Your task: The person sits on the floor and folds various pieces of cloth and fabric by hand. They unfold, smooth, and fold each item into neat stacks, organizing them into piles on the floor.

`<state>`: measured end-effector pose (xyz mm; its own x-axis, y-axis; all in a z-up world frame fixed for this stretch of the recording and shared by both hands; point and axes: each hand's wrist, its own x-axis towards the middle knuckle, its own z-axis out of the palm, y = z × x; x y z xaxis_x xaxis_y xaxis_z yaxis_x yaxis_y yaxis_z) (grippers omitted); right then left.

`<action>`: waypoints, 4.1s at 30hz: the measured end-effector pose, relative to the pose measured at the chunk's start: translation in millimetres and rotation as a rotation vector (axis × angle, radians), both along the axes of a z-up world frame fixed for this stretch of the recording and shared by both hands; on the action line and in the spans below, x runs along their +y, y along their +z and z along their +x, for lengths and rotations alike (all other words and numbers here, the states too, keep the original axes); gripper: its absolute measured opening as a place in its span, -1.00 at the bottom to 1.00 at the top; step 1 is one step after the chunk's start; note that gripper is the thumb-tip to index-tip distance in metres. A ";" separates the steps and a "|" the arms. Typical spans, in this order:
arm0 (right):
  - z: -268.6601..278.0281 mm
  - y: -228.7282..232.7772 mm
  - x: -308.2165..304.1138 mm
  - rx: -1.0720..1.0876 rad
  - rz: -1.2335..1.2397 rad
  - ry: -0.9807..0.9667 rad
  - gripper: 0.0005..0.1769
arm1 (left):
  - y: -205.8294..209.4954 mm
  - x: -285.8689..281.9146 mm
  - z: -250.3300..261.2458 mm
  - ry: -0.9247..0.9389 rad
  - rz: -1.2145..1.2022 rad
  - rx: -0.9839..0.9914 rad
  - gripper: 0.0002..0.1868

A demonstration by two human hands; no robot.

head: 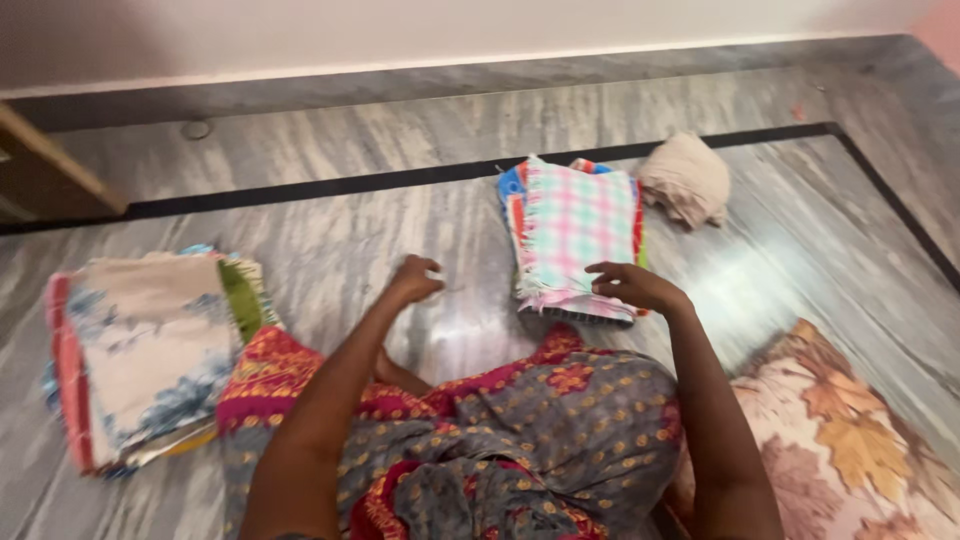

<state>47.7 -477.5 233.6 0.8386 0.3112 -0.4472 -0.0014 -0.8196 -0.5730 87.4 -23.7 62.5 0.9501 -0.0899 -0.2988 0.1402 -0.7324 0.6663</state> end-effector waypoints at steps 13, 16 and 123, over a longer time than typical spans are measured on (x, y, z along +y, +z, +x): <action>83.0 -77.0 209.3 0.091 0.157 0.262 -0.39 | 28.6 311.7 -221.2 0.645 0.574 0.026 -0.09; 71.6 -128.9 225.4 0.288 0.590 0.010 -0.42 | 18.1 322.5 -244.5 0.833 0.602 -0.202 -0.18; 5.6 -220.0 254.4 0.682 1.167 -0.699 -0.42 | -59.9 46.8 -72.7 0.847 -1.219 0.146 -0.34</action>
<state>53.3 -223.1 13.6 0.7039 0.3943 -0.5908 -0.7096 0.3544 -0.6090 14.7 23.1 2.6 0.8158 0.2014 -0.5422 0.3460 0.5812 0.7365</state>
